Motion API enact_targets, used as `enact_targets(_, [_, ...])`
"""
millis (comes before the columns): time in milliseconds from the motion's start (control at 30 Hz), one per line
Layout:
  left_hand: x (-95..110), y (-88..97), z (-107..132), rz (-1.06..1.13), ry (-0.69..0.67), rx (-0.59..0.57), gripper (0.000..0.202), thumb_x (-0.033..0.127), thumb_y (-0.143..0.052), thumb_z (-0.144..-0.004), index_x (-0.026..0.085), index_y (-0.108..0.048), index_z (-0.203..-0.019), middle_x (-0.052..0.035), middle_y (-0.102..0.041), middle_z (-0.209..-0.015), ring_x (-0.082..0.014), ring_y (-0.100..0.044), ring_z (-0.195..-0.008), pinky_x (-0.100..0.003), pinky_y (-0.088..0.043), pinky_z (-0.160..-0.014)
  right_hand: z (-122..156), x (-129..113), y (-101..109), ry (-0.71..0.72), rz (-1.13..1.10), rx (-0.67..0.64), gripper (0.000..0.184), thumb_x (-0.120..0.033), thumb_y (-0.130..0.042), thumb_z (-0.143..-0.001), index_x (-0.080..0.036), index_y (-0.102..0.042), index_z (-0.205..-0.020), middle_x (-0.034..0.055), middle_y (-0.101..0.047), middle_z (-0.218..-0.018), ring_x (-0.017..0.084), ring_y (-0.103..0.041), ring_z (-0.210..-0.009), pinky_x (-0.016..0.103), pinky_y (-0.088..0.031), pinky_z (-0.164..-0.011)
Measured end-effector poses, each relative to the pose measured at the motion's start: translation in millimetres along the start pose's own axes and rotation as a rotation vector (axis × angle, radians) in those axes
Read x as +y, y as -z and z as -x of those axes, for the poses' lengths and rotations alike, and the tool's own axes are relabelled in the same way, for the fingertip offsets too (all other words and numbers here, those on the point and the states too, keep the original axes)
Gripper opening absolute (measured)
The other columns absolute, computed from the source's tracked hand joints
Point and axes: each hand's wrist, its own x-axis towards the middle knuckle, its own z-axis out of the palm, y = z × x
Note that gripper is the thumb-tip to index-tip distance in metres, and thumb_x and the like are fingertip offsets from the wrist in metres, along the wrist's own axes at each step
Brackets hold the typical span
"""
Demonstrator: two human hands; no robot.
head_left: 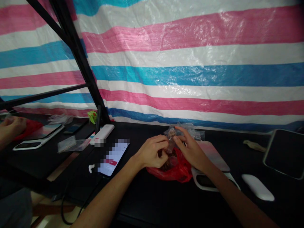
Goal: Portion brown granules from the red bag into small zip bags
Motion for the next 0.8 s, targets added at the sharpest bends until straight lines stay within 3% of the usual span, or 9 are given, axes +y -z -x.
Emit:
enact_targets(133, [-4.8, 5.0, 3.3, 0.062, 0.070, 0.025, 0.026, 0.004, -0.050, -0.066, 0.022, -0.033, -0.073, -0.0025, -0.050, -0.084, -0.0184, -0.048, -0.078, -0.032, -0.038, -0.072, 1.1, -4.9, -4.4, 0.007, -0.116, -0.042, 0.037, -0.038, -0.059, -0.097, -0.025, -0.051, -0.130, 0.0043, -0.076, -0.101, 0.024, -0.073, -0.098, 0.039, -0.056, -0.087])
enact_targets(267, [-8.5, 11.1, 3.9, 0.297, 0.229, 0.073, 0.014, 0.016, -0.055, -0.086, 0.022, -0.044, -0.093, -0.0024, -0.054, -0.095, -0.0169, -0.051, -0.084, -0.030, -0.043, -0.078, 4.3, -12.2, -5.5, 0.058, -0.079, -0.062, 0.028, -0.032, -0.062, -0.094, -0.027, -0.055, -0.121, 0.0045, -0.075, -0.108, 0.022, -0.072, -0.101, 0.038, -0.055, -0.089])
enact_targets(400, [-8.7, 13.6, 2.4, 0.547, 0.311, -0.012, 0.052, 0.028, -0.073, -0.085, 0.023, -0.040, -0.126, -0.0052, -0.063, -0.108, -0.0193, -0.061, -0.098, -0.032, -0.047, -0.088, 5.2, -11.3, -2.2, 0.109, -0.043, -0.056, 0.029, -0.031, -0.063, -0.095, -0.029, -0.054, -0.123, 0.0048, -0.072, -0.117, 0.023, -0.068, -0.110, 0.043, -0.051, -0.100])
enact_targets(500, [-10.6, 12.2, 2.0, 0.653, 0.344, -0.071, 0.062, 0.028, -0.077, -0.084, 0.023, -0.040, -0.133, -0.0051, -0.067, -0.104, -0.0204, -0.065, -0.098, -0.033, -0.049, -0.088, 4.6, -9.8, 0.1, 0.127, -0.054, -0.042, 0.033, -0.034, -0.065, -0.094, -0.029, -0.053, -0.124, 0.0056, -0.069, -0.121, 0.024, -0.065, -0.116, 0.044, -0.048, -0.105])
enact_targets(667, [-13.6, 9.5, 2.6, 0.515, 0.300, -0.099, 0.069, 0.035, -0.086, -0.075, 0.022, -0.053, -0.135, -0.0092, -0.068, -0.117, -0.0254, -0.063, -0.113, -0.040, -0.048, -0.101, 3.5, -7.7, 0.3, 0.167, 0.010, 0.071, 0.027, -0.035, -0.067, -0.093, -0.028, -0.057, -0.117, 0.0041, -0.068, -0.112, 0.023, -0.066, -0.101, 0.042, -0.053, -0.094])
enact_targets(800, [-12.8, 8.6, 2.5, 0.326, 0.264, -0.068, 0.069, 0.030, -0.088, -0.071, 0.023, -0.060, -0.133, -0.0096, -0.065, -0.130, -0.0262, -0.059, -0.120, -0.041, -0.046, -0.106, 4.6, -6.1, 0.8, 0.200, 0.056, 0.082, 0.031, -0.032, -0.067, -0.092, -0.029, -0.057, -0.121, 0.0044, -0.066, -0.116, 0.024, -0.065, -0.104, 0.044, -0.052, -0.096])
